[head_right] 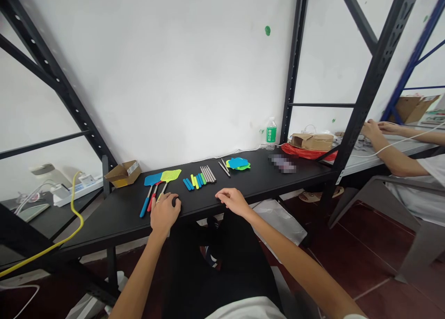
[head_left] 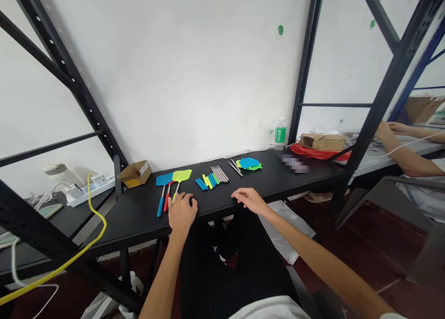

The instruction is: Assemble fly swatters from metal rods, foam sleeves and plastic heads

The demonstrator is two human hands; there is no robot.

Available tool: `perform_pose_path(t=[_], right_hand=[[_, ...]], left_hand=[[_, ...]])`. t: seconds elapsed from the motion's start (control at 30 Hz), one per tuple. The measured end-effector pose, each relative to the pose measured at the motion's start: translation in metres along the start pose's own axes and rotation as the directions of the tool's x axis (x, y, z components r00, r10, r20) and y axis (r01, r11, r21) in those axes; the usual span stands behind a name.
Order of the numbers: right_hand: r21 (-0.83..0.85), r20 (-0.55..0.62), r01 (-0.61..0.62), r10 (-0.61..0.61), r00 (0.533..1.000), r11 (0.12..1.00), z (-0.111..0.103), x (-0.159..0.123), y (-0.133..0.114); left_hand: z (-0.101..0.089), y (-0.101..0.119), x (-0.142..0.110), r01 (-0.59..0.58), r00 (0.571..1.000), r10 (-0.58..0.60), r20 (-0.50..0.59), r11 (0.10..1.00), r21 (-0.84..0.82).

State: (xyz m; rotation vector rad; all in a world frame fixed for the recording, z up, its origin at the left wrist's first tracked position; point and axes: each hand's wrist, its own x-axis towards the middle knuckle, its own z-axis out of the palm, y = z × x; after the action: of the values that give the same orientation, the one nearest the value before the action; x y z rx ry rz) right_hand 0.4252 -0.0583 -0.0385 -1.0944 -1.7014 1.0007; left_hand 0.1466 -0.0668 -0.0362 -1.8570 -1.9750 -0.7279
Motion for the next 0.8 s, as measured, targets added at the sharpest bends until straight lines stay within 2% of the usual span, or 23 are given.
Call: perform_pose_path(t=[0.13,0.27,0.37,0.57,0.7,0.8], right_hand=[[-0.053,0.002,0.01,-0.009,1.0,0.999,0.0,0.0,0.002],[-0.101,-0.002,0.037,-0.038,0.999,0.994,0.001,0.001,0.004],[-0.128,-0.011,0.041,-0.043,0.999,0.991,0.001,0.001,0.006],[-0.153,-0.032,0.044,-0.05,0.998,0.987,0.002,-0.001,0.0],[-0.178,-0.051,0.061,-0.071,0.996,0.982,0.003,-0.004,-0.006],[-0.19,-0.054,0.071,-0.083,0.995,0.979,0.003,-0.004,-0.006]], left_hand=[[0.002,0.0,0.0,-0.158,0.983,0.161,0.085,0.987,-0.035],[0.004,0.001,-0.002,-0.314,0.92,0.328,0.217,0.945,-0.094],[0.007,0.001,-0.003,-0.31,0.907,0.325,0.268,0.946,-0.098],[0.008,0.003,0.001,-0.301,0.908,0.306,0.287,0.952,-0.063],[0.006,0.01,0.001,-0.275,0.924,0.272,0.269,0.961,-0.026],[0.004,0.014,0.0,-0.293,0.925,0.288,0.248,0.956,-0.016]])
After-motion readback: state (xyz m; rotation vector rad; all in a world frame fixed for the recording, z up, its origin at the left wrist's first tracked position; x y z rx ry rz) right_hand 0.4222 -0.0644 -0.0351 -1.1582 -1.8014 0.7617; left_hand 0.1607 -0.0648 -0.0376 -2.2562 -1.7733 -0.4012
